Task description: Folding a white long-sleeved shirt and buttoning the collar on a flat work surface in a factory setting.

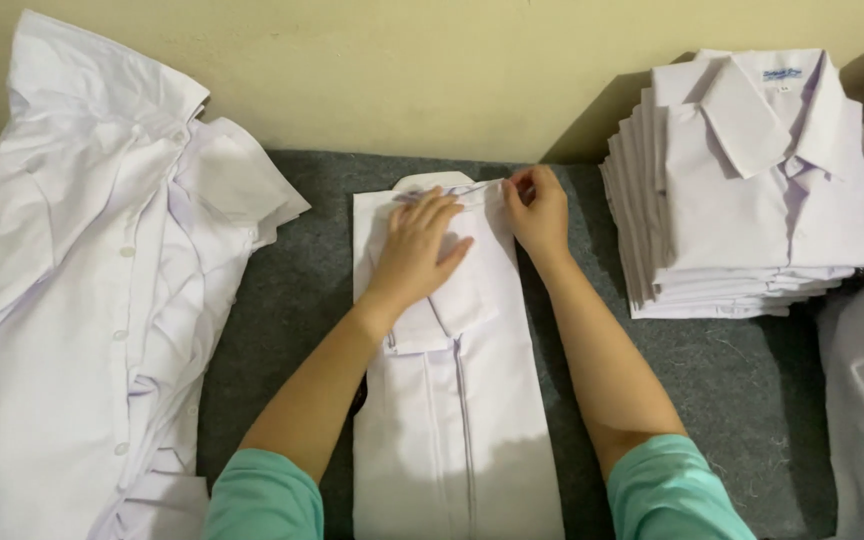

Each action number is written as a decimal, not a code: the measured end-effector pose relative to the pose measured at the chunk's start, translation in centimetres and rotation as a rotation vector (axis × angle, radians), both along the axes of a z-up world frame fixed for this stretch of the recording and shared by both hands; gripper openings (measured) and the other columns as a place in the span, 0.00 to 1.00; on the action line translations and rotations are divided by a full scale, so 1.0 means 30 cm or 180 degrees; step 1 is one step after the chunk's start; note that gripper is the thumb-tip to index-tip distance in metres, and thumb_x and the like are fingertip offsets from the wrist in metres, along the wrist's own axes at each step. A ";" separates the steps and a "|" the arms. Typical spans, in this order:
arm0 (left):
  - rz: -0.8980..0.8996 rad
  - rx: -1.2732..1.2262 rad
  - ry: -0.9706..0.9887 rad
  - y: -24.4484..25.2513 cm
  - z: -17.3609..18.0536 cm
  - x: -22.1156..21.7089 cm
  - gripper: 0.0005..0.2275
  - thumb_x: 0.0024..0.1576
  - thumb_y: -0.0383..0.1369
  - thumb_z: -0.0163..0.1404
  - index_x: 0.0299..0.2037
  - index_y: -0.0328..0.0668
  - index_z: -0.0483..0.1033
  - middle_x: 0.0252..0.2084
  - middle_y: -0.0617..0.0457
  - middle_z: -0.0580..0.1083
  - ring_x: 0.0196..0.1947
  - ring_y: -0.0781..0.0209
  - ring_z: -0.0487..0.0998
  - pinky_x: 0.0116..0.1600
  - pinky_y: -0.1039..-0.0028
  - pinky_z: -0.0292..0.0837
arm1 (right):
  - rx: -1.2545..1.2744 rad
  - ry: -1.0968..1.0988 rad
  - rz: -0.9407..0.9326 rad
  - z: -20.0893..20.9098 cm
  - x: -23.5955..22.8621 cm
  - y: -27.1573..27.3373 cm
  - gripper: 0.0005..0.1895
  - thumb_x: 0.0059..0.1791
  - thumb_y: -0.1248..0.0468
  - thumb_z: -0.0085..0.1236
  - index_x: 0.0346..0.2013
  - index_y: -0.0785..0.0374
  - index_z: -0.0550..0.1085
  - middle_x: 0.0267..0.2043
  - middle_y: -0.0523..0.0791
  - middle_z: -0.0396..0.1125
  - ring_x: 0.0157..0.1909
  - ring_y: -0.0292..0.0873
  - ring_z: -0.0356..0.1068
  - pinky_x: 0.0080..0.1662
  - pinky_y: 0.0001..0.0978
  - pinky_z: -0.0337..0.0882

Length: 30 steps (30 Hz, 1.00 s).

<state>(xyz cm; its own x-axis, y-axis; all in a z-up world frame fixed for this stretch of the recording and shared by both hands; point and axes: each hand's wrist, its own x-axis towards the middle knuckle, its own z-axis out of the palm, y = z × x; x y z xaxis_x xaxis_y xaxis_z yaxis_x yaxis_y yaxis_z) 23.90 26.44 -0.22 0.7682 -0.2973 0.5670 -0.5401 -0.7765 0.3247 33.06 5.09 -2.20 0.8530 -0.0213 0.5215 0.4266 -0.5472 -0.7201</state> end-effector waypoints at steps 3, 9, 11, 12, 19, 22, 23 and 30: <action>-0.0058 0.0302 0.0983 -0.068 -0.009 -0.059 0.34 0.62 0.47 0.49 0.72 0.29 0.54 0.77 0.34 0.52 0.79 0.40 0.43 0.75 0.40 0.36 | 0.0230 0.0694 0.0691 -0.111 0.083 0.000 0.03 0.50 0.63 0.60 0.35 0.57 0.80 0.28 0.42 0.68 0.31 0.39 0.69 0.34 0.29 0.69; 0.0017 0.0640 0.1429 -0.061 -0.016 -0.060 0.41 0.64 0.54 0.44 0.76 0.27 0.42 0.80 0.33 0.39 0.80 0.40 0.32 0.77 0.44 0.25 | 0.0854 0.1697 0.1289 -0.073 0.018 0.000 0.04 0.52 0.70 0.55 0.39 0.68 0.75 0.26 0.52 0.70 0.20 0.43 0.72 0.16 0.27 0.66; 0.0022 0.0689 0.1446 -0.061 -0.016 -0.056 0.41 0.64 0.54 0.43 0.76 0.28 0.41 0.80 0.34 0.39 0.80 0.40 0.32 0.77 0.44 0.25 | 0.0922 0.1797 0.1368 -0.037 0.007 -0.009 0.05 0.51 0.71 0.55 0.40 0.70 0.75 0.26 0.52 0.70 0.21 0.43 0.72 0.16 0.27 0.66; 0.0033 0.0744 0.1466 -0.059 -0.017 -0.056 0.41 0.64 0.55 0.41 0.76 0.29 0.41 0.80 0.34 0.39 0.80 0.40 0.32 0.77 0.45 0.25 | 0.0997 0.1901 0.1455 -0.022 0.000 -0.012 0.05 0.51 0.73 0.55 0.41 0.72 0.75 0.27 0.53 0.70 0.21 0.43 0.73 0.17 0.27 0.66; -0.0018 0.0862 0.1494 -0.061 -0.005 -0.062 0.35 0.65 0.54 0.39 0.78 0.43 0.46 0.81 0.42 0.37 0.80 0.39 0.34 0.76 0.42 0.27 | 0.0923 0.2067 0.1648 0.008 -0.018 -0.011 0.09 0.49 0.71 0.60 0.43 0.72 0.76 0.30 0.50 0.71 0.24 0.37 0.71 0.20 0.21 0.64; 0.0006 0.0867 0.1535 -0.061 -0.008 -0.064 0.37 0.65 0.55 0.38 0.78 0.38 0.44 0.81 0.41 0.35 0.80 0.40 0.32 0.76 0.43 0.26 | 0.0745 0.2009 0.1625 0.002 -0.013 -0.002 0.09 0.48 0.71 0.64 0.42 0.71 0.78 0.29 0.49 0.71 0.21 0.36 0.69 0.18 0.21 0.62; 0.0051 0.0830 0.1494 -0.061 -0.017 -0.064 0.38 0.65 0.55 0.39 0.78 0.36 0.41 0.81 0.40 0.36 0.80 0.41 0.33 0.77 0.44 0.27 | 0.0739 0.2005 0.1608 -0.003 -0.011 0.000 0.09 0.47 0.71 0.65 0.41 0.71 0.78 0.28 0.49 0.71 0.21 0.35 0.68 0.18 0.20 0.61; 0.0108 0.0840 0.1421 -0.063 -0.029 -0.062 0.40 0.65 0.56 0.39 0.78 0.34 0.40 0.80 0.38 0.38 0.80 0.42 0.35 0.77 0.45 0.27 | 0.0731 0.2016 0.1496 0.017 -0.017 0.014 0.08 0.47 0.71 0.65 0.40 0.68 0.80 0.26 0.46 0.70 0.19 0.33 0.66 0.16 0.18 0.60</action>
